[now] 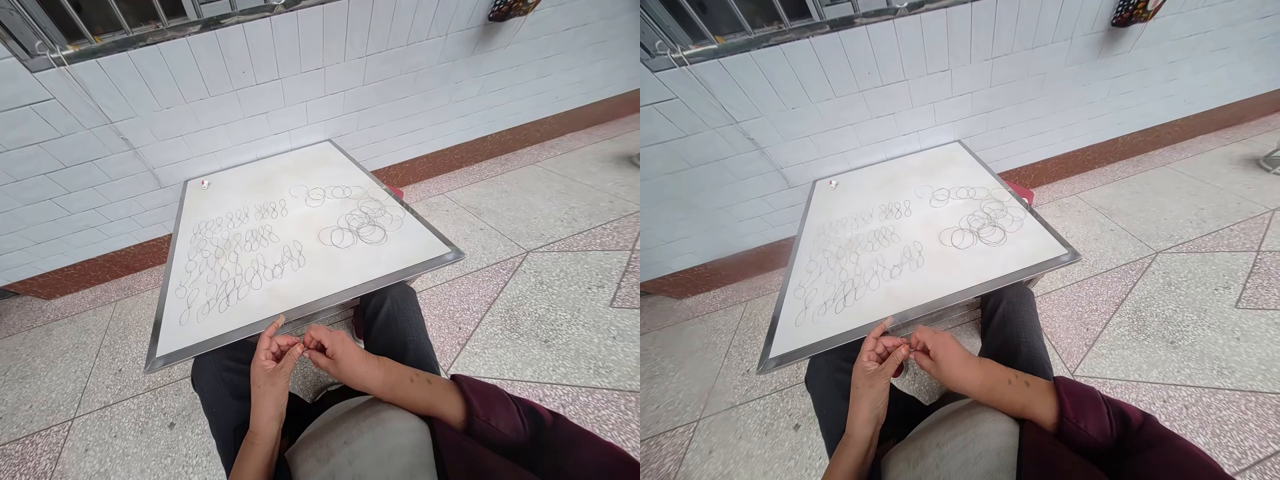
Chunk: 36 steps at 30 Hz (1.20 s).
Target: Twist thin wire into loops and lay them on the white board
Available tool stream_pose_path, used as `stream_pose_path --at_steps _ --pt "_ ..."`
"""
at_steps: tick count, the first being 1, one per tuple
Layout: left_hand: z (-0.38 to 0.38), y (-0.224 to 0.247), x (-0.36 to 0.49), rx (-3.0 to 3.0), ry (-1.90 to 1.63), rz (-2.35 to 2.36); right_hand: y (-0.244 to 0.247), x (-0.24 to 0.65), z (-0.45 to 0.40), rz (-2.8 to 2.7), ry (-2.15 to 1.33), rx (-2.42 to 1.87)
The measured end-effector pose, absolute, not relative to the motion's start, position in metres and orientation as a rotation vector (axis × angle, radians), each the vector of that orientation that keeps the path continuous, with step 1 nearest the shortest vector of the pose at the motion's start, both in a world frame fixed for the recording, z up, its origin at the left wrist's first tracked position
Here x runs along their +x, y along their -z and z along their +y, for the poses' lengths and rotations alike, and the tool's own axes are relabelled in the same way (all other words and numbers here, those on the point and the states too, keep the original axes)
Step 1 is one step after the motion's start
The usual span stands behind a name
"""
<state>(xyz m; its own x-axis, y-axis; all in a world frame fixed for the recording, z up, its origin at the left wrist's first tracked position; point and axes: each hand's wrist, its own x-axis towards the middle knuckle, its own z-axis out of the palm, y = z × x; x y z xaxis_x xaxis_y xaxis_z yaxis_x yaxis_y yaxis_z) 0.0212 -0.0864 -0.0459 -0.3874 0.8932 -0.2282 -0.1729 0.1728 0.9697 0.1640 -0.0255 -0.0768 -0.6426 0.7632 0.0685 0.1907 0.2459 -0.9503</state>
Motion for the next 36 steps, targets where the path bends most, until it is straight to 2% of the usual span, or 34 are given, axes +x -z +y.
stream_pose_path --at_steps 9,28,32,36 --pt "-0.091 0.053 0.012 0.706 -1.380 1.393 0.073 0.166 -0.024 -1.952 -1.407 -0.846" --pt "-0.094 0.053 0.012 0.736 -1.420 1.412 0.078 0.169 -0.021 -2.224 -1.073 -0.717" --pt "-0.094 0.049 0.013 0.742 -1.415 1.445 0.076 0.169 -0.021 -2.148 -1.176 -0.759" --pt "-0.093 0.047 0.014 0.757 -1.369 1.445 0.072 0.167 -0.018 -1.866 -1.484 -0.813"
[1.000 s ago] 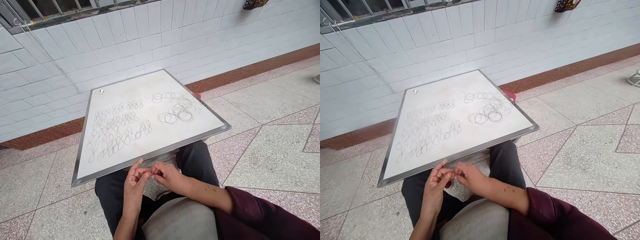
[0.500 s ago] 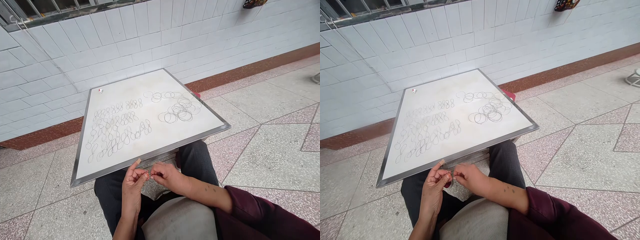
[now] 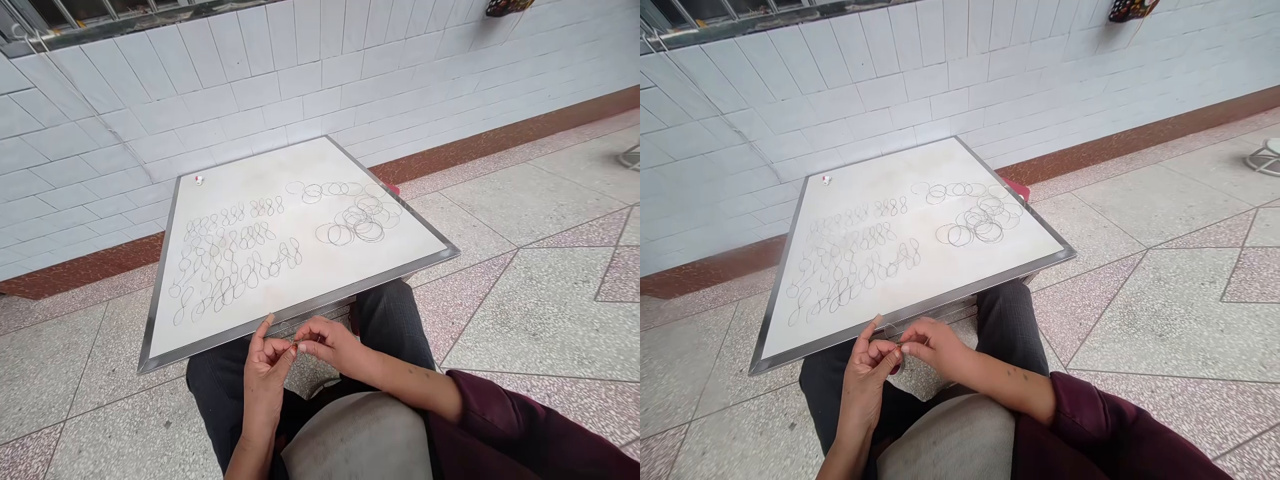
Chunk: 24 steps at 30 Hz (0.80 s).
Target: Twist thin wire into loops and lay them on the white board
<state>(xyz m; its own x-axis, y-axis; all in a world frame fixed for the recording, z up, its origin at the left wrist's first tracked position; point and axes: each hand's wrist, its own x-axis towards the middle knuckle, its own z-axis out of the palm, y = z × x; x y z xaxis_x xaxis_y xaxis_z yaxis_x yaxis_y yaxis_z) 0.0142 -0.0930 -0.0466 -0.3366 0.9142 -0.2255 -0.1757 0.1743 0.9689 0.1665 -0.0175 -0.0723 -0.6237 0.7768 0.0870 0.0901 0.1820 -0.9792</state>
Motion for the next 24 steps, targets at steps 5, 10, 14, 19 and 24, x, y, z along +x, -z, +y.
stream_pose_path --at_steps 5,10,14,19,24 --pt "-0.092 0.051 0.015 0.772 -1.284 1.434 0.069 0.164 -0.012 -1.511 -1.992 -0.757" --pt "-0.093 0.055 0.014 0.763 -1.234 1.474 0.070 0.167 -0.005 -1.459 -2.119 -0.771" --pt "-0.093 0.054 0.012 0.777 -1.193 1.456 0.070 0.169 -0.001 -1.513 -2.176 -0.700" --pt "-0.092 0.053 0.012 0.761 -1.174 1.424 0.069 0.168 -0.002 -1.609 -2.090 -0.673" --pt "-0.091 0.059 0.014 0.696 -1.214 1.381 0.071 0.165 -0.005 -1.742 -1.855 -0.762"
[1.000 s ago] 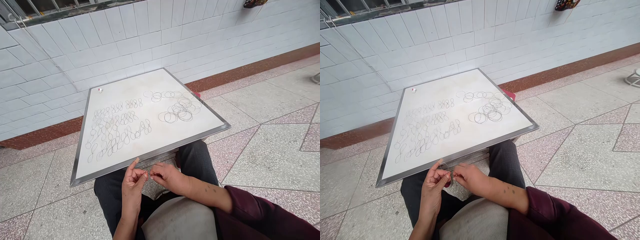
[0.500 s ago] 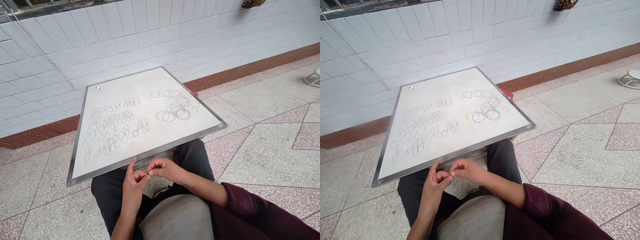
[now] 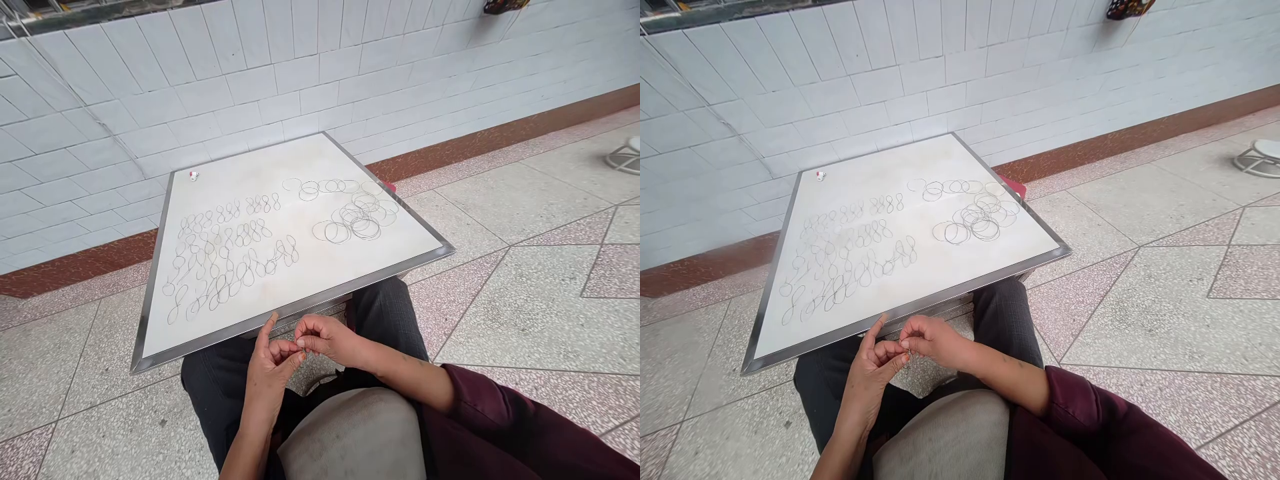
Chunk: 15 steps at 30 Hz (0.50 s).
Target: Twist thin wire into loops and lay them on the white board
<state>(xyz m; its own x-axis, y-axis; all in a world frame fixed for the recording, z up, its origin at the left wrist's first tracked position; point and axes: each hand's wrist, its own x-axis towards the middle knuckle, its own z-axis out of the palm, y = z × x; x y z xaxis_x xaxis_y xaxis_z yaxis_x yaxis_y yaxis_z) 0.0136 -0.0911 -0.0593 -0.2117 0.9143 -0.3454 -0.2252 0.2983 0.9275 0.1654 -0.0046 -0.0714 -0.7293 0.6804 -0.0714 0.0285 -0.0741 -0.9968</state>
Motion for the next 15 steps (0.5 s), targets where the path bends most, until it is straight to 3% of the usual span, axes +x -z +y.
stream_pose_path --at_steps 15 --pt "-0.087 0.056 0.032 0.669 -1.315 1.431 0.080 0.155 -0.009 -1.649 -1.699 -0.828"
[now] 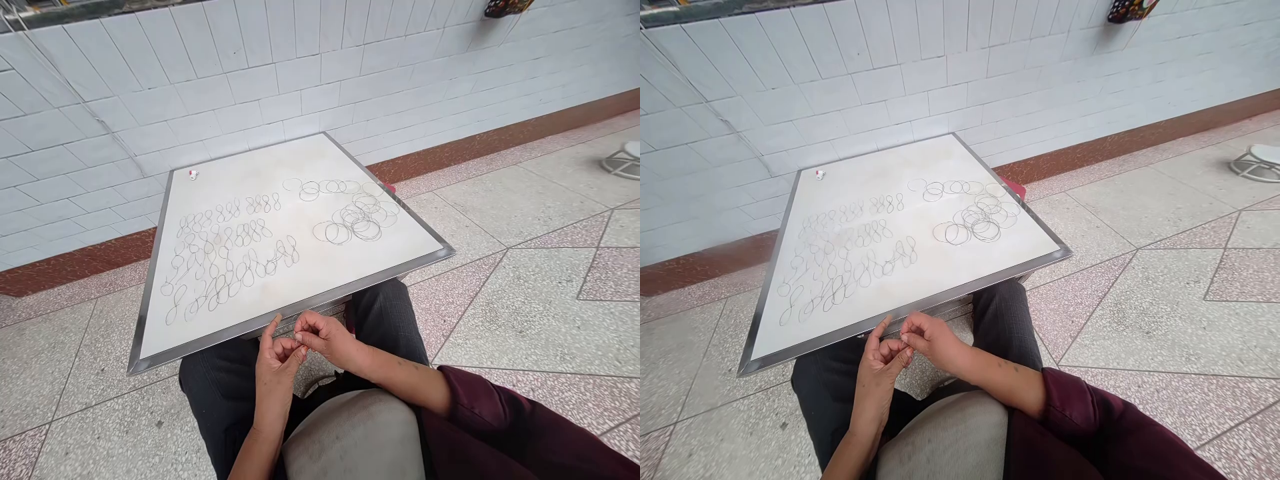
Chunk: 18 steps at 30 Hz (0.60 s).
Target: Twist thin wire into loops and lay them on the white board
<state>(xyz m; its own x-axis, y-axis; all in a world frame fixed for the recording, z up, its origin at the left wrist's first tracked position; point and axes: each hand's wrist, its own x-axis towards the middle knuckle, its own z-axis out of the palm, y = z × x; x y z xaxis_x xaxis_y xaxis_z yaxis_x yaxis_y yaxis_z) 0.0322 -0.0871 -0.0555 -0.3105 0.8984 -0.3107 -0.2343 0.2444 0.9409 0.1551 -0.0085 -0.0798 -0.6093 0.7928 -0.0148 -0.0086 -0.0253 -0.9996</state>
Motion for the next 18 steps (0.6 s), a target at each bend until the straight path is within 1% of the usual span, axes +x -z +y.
stream_pose_path --at_steps 8,18 --pt "-0.085 0.070 0.028 0.772 -1.306 1.521 0.085 0.150 -0.009 -1.623 -1.707 -0.854" --pt "-0.086 0.070 0.029 0.920 -1.314 1.579 0.086 0.150 -0.007 -1.823 -1.517 -0.908"
